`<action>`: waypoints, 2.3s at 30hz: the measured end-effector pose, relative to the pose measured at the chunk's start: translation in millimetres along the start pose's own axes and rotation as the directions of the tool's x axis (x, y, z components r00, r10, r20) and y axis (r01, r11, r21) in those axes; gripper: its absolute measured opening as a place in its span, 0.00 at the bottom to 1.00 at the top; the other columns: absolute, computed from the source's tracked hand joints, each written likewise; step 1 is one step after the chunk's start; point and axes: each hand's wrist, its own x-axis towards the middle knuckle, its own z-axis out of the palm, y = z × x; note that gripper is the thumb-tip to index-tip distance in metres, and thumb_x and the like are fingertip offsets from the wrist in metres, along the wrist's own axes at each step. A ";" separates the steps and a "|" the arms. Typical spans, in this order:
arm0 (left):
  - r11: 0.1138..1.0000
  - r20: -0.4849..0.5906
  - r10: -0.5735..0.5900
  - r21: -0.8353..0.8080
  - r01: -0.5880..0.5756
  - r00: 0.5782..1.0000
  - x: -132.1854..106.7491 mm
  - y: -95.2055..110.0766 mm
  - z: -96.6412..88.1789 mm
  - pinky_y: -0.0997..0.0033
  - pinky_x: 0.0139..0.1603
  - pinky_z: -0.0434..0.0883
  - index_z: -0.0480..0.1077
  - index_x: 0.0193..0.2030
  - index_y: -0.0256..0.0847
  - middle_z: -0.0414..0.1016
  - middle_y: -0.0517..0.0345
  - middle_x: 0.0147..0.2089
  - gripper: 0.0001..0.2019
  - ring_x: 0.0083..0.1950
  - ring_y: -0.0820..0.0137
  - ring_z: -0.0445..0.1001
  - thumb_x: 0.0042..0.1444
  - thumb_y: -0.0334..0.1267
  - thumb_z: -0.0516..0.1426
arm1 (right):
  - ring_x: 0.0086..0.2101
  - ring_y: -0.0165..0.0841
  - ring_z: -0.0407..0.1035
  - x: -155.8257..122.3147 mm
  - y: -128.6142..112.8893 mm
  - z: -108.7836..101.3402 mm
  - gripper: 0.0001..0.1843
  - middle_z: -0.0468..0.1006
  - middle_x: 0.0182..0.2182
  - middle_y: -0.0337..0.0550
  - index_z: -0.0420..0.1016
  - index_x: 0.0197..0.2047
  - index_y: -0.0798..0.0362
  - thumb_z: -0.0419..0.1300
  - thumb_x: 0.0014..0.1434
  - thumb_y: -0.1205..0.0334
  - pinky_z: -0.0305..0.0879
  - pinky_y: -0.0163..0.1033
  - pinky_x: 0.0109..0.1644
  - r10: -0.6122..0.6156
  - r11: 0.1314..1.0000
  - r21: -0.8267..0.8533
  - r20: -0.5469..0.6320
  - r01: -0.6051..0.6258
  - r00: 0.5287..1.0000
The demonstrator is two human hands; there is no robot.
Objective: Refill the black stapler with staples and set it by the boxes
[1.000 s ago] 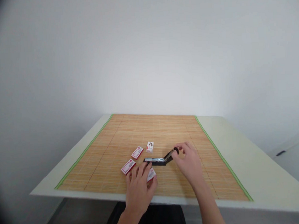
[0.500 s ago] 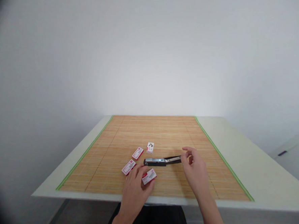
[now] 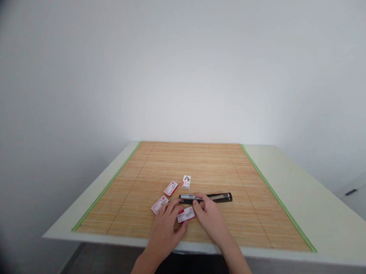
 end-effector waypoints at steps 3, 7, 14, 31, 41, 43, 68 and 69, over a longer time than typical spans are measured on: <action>1.000 -0.012 0.001 0.003 -0.001 1.000 -0.8 -0.3 1.3 0.47 0.67 0.66 0.72 0.58 0.52 0.69 0.56 0.67 0.19 0.66 0.54 0.66 0.61 0.35 0.60 | 0.22 0.34 0.66 3.3 -0.2 6.4 0.24 0.72 0.20 0.34 0.77 0.52 0.51 0.59 0.64 0.43 0.57 0.36 0.26 0.022 0.997 0.076 0.072 -0.027 0.997; 1.000 -0.007 0.001 -0.015 -0.001 1.000 -0.5 -0.6 0.4 0.48 0.66 0.67 0.71 0.59 0.52 0.69 0.58 0.67 0.19 0.65 0.54 0.66 0.61 0.37 0.60 | 0.17 0.31 0.59 10.5 7.0 25.1 0.27 0.67 0.14 0.30 0.75 0.52 0.55 0.61 0.62 0.40 0.53 0.35 0.23 0.071 0.961 0.262 0.079 -0.090 0.994; 1.000 0.006 -0.011 -0.027 0.011 1.000 -1.2 -0.8 0.7 0.47 0.65 0.67 0.71 0.59 0.54 0.69 0.59 0.66 0.19 0.64 0.54 0.66 0.61 0.37 0.61 | 0.16 0.28 0.55 16.8 21.9 40.4 0.31 0.64 0.13 0.29 0.74 0.48 0.57 0.63 0.58 0.36 0.50 0.33 0.22 0.128 0.927 0.357 -0.011 -0.116 0.992; 0.997 0.020 -0.022 -0.069 0.023 1.000 -1.7 0.4 -2.4 0.48 0.65 0.66 0.69 0.61 0.53 0.68 0.57 0.66 0.23 0.64 0.54 0.65 0.59 0.35 0.62 | 0.24 0.32 0.64 24.1 -15.5 32.4 0.11 0.71 0.21 0.35 0.80 0.37 0.49 0.63 0.63 0.50 0.58 0.37 0.32 -0.156 0.984 -0.103 -0.087 0.147 0.984; 0.995 0.117 -0.034 -0.087 0.044 0.993 -1.9 -1.4 -2.9 0.56 0.59 0.65 0.73 0.53 0.54 0.71 0.57 0.52 0.13 0.56 0.58 0.68 0.62 0.43 0.62 | 0.31 0.28 0.63 -21.9 -1.6 -15.7 0.14 0.69 0.28 0.33 0.76 0.38 0.49 0.74 0.57 0.52 0.69 0.39 0.47 0.178 0.640 0.725 0.182 -0.254 0.967; 0.993 0.147 -0.032 -0.105 0.048 0.989 0.1 -2.8 -2.7 0.57 0.60 0.64 0.73 0.54 0.55 0.72 0.58 0.53 0.14 0.57 0.59 0.68 0.62 0.44 0.63 | 0.31 0.28 0.64 -25.5 -1.3 -22.7 0.14 0.70 0.28 0.33 0.76 0.39 0.48 0.74 0.57 0.53 0.71 0.42 0.50 0.200 0.600 0.736 0.241 -0.314 0.950; 0.979 0.209 0.068 -0.202 -0.025 0.976 16.9 4.2 4.2 0.57 0.56 0.67 0.75 0.54 0.56 0.75 0.59 0.53 0.18 0.55 0.58 0.69 0.57 0.42 0.67 | 0.32 0.33 0.65 -26.8 4.2 -39.7 0.18 0.70 0.30 0.37 0.75 0.40 0.49 0.71 0.57 0.45 0.70 0.43 0.46 0.157 0.724 0.622 0.275 -0.300 0.949; 0.978 0.210 0.068 -0.207 -0.023 0.975 15.7 3.5 3.8 0.57 0.57 0.67 0.74 0.56 0.56 0.74 0.59 0.54 0.20 0.55 0.57 0.69 0.57 0.43 0.67 | 0.32 0.33 0.65 -25.5 5.9 -42.1 0.18 0.70 0.30 0.37 0.75 0.40 0.49 0.71 0.58 0.45 0.69 0.42 0.45 0.147 0.744 0.609 0.253 -0.275 0.956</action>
